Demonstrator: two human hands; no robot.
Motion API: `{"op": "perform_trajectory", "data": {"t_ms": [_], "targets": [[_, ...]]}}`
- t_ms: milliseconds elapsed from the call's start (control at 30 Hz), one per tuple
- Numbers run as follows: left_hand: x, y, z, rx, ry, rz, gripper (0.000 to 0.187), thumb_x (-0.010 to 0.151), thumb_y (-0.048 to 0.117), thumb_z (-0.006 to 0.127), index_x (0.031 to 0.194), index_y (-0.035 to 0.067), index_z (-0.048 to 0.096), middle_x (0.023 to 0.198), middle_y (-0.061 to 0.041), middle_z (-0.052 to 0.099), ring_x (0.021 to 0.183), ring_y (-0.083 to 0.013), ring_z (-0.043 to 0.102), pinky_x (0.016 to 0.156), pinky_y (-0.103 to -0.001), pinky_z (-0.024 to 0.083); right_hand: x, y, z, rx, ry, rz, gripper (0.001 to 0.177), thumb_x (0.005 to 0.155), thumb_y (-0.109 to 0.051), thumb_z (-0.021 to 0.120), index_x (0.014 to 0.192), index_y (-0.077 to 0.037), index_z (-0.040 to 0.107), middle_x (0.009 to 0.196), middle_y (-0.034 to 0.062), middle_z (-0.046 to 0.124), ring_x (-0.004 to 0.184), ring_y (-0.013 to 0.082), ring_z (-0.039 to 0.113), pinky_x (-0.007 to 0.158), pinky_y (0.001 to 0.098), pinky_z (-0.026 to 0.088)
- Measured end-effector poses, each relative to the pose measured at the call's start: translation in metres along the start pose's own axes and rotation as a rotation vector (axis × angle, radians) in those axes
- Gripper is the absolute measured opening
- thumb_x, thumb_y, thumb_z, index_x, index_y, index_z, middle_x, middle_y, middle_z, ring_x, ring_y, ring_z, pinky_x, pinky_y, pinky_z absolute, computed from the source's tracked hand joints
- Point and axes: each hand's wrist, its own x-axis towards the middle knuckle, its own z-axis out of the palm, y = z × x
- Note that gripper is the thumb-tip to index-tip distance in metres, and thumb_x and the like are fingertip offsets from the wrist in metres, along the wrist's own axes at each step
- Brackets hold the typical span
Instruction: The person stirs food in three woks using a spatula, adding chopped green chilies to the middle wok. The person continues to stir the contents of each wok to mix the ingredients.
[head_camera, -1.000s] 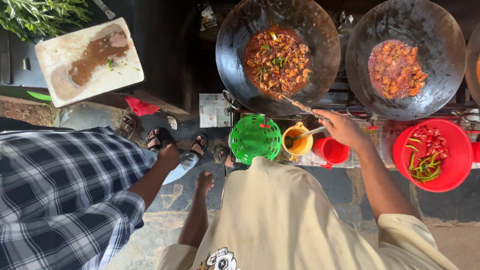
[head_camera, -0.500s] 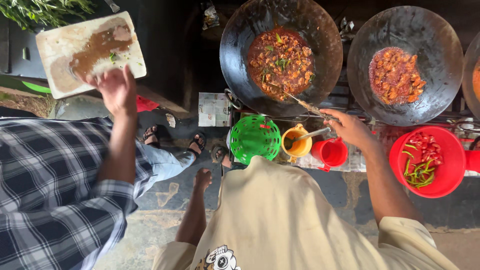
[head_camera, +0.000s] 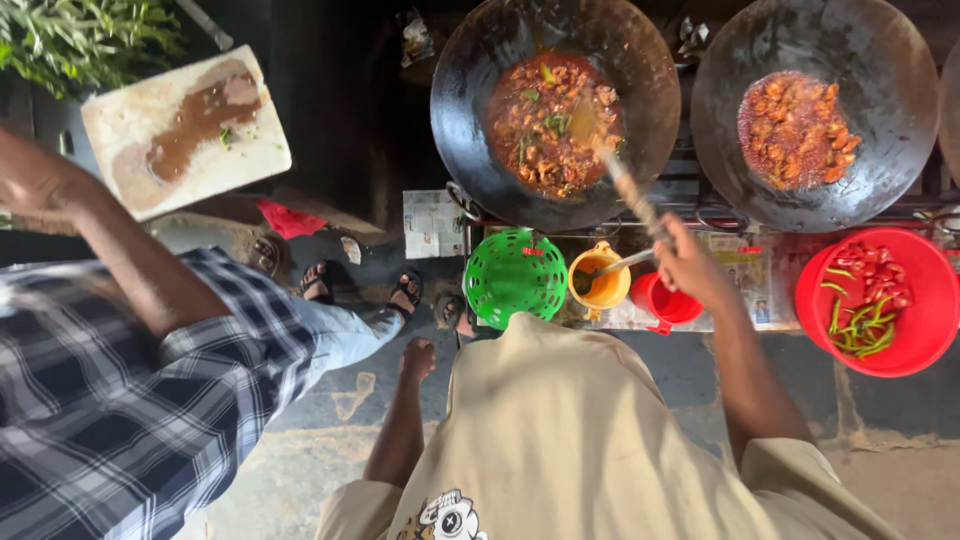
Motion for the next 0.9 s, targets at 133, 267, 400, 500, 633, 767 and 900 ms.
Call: {"op": "perform_trajectory", "data": {"t_ms": [133,267,400,500,633,767,900], "targets": [[0.013,0.005,0.002,-0.007,0.014,0.046,0.032,0.089,0.024,0.06,0.114,0.008,0.071,0.083,-0.01,0.075,0.063,-0.0228,0.074,0.053,-0.037,0.056,0.01,0.064,0.024,0.229,-0.073,-0.025,0.047,0.103,-0.014,0.054,0.149,-0.009,0.049,0.083,0.0023,0.054,0.056,0.0097,0.052,0.048,0.0289,0.047],[0.013,0.007,0.009,0.059,-0.005,0.126,0.03,0.089,0.025,0.061,0.111,0.008,0.071,0.083,-0.01,0.075,0.062,-0.0223,0.074,0.053,-0.035,0.057,0.026,0.125,0.051,0.06,-0.107,-0.034,0.018,0.105,-0.013,0.056,0.118,0.0,0.052,0.074,0.0075,0.064,0.058,0.0121,0.064,0.057,0.0269,0.052],[0.005,0.041,0.008,0.057,0.054,0.161,0.027,0.086,0.024,0.066,0.107,0.006,0.065,0.078,-0.013,0.074,0.061,-0.0217,0.072,0.051,-0.038,0.058,0.038,0.167,0.082,0.26,-0.058,-0.041,0.012,0.099,-0.006,0.053,0.111,-0.004,0.051,0.072,0.0038,0.057,0.056,0.0124,0.057,0.05,0.0314,0.051],[-0.014,0.066,0.009,0.04,-0.06,0.314,0.021,0.087,0.024,0.064,0.096,0.008,0.073,0.072,-0.012,0.073,0.057,-0.0205,0.071,0.051,-0.035,0.056,0.022,0.19,0.1,0.288,-0.021,-0.016,0.013,0.101,-0.006,0.053,0.112,-0.004,0.049,0.072,0.0023,0.053,0.056,0.0118,0.053,0.049,0.0315,0.049],[-0.027,0.09,0.017,0.133,-0.123,0.353,0.018,0.089,0.022,0.061,0.086,0.006,0.07,0.065,-0.009,0.069,0.053,-0.0215,0.067,0.049,-0.036,0.053,0.003,0.2,0.109,0.269,0.003,-0.012,0.013,0.101,-0.009,0.053,0.113,-0.005,0.049,0.07,0.0033,0.053,0.054,0.0118,0.053,0.048,0.0299,0.049],[-0.034,0.09,0.025,0.786,-0.171,0.783,0.012,0.079,0.022,0.068,0.081,0.01,0.071,0.081,-0.01,0.069,0.082,-0.0265,0.066,0.075,-0.041,0.054,-0.021,0.205,0.105,0.278,0.019,-0.06,0.013,0.1,-0.01,0.054,0.11,-0.004,0.051,0.07,0.0027,0.053,0.051,0.0122,0.053,0.046,0.0299,0.046],[-0.043,0.09,0.03,1.022,-0.2,0.814,0.015,0.081,0.022,0.067,0.088,0.011,0.072,0.084,-0.011,0.07,0.081,-0.0262,0.066,0.072,-0.041,0.052,-0.038,0.204,0.079,0.363,0.028,0.024,0.015,0.097,-0.014,0.059,0.107,-0.005,0.053,0.065,0.0044,0.055,0.049,0.0121,0.053,0.046,0.029,0.045]]}}
